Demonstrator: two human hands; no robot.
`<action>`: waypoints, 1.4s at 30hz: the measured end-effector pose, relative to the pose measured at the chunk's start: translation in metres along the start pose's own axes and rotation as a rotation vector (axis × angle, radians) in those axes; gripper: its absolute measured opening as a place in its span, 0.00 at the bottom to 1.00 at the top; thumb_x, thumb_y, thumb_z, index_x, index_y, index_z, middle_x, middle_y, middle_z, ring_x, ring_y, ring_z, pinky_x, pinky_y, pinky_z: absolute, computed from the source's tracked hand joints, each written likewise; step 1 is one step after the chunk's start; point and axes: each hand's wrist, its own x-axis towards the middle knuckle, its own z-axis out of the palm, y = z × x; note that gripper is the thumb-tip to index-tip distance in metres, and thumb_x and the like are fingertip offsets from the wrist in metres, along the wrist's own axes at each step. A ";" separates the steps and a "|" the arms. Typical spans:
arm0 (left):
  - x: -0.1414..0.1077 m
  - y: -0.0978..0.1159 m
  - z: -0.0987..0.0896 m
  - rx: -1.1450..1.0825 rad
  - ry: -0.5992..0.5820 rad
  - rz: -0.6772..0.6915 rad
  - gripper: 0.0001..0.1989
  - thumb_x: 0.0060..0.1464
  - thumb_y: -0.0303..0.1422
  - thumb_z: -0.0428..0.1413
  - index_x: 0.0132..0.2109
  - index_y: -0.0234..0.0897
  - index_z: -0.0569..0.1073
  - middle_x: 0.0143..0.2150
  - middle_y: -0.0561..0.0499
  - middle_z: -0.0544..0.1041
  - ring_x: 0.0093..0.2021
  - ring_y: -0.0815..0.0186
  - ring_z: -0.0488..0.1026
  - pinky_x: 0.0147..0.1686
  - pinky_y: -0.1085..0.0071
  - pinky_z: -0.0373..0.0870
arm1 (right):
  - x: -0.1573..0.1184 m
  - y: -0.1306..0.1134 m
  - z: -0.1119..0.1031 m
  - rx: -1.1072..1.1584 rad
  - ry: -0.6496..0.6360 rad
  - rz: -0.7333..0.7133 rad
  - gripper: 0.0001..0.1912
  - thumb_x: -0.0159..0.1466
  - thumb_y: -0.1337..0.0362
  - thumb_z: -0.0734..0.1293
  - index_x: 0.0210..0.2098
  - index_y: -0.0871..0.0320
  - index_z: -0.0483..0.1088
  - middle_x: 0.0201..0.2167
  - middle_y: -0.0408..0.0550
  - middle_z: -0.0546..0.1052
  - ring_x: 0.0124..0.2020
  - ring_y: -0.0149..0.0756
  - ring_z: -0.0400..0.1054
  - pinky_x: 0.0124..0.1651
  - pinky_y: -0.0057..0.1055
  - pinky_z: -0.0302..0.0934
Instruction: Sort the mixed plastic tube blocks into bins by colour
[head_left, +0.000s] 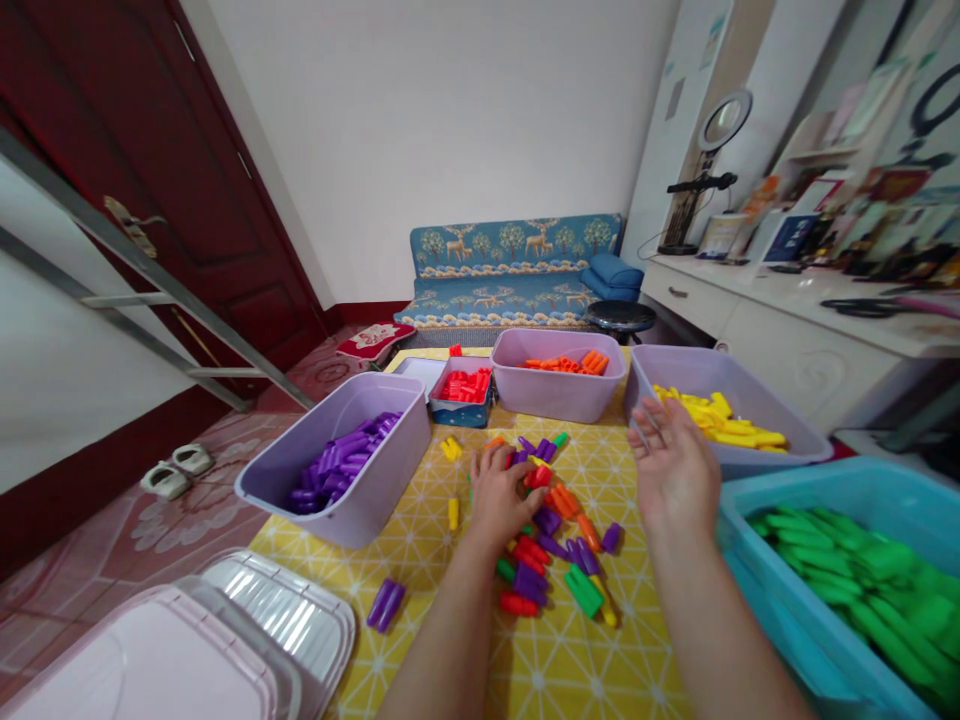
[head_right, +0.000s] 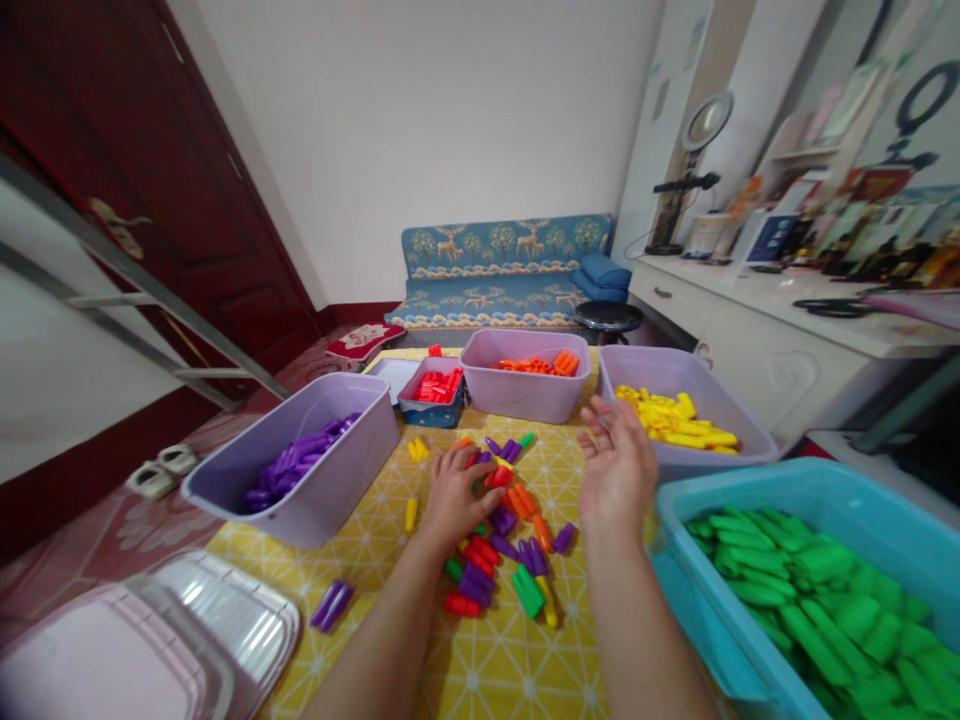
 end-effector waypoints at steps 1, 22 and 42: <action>0.000 -0.001 0.001 0.003 -0.024 -0.001 0.16 0.50 0.42 0.61 0.47 0.50 0.78 0.57 0.48 0.70 0.61 0.51 0.60 0.62 0.44 0.47 | -0.003 0.009 -0.001 -0.126 -0.068 0.009 0.14 0.56 0.59 0.69 0.41 0.56 0.72 0.39 0.47 0.77 0.36 0.31 0.73 0.34 0.26 0.67; 0.009 -0.013 0.007 -0.675 0.425 -0.252 0.12 0.56 0.37 0.55 0.40 0.35 0.78 0.35 0.47 0.80 0.36 0.63 0.75 0.40 0.68 0.70 | -0.020 0.098 -0.038 -1.070 -0.624 -0.146 0.18 0.62 0.50 0.60 0.38 0.55 0.75 0.38 0.49 0.79 0.39 0.40 0.73 0.44 0.34 0.64; 0.046 -0.047 -0.020 -0.842 0.521 -0.593 0.14 0.50 0.28 0.58 0.45 0.35 0.77 0.50 0.41 0.77 0.55 0.56 0.71 0.59 0.58 0.62 | -0.021 0.095 -0.038 -1.039 -0.621 -0.148 0.18 0.62 0.50 0.60 0.34 0.55 0.75 0.35 0.49 0.79 0.38 0.42 0.72 0.43 0.36 0.64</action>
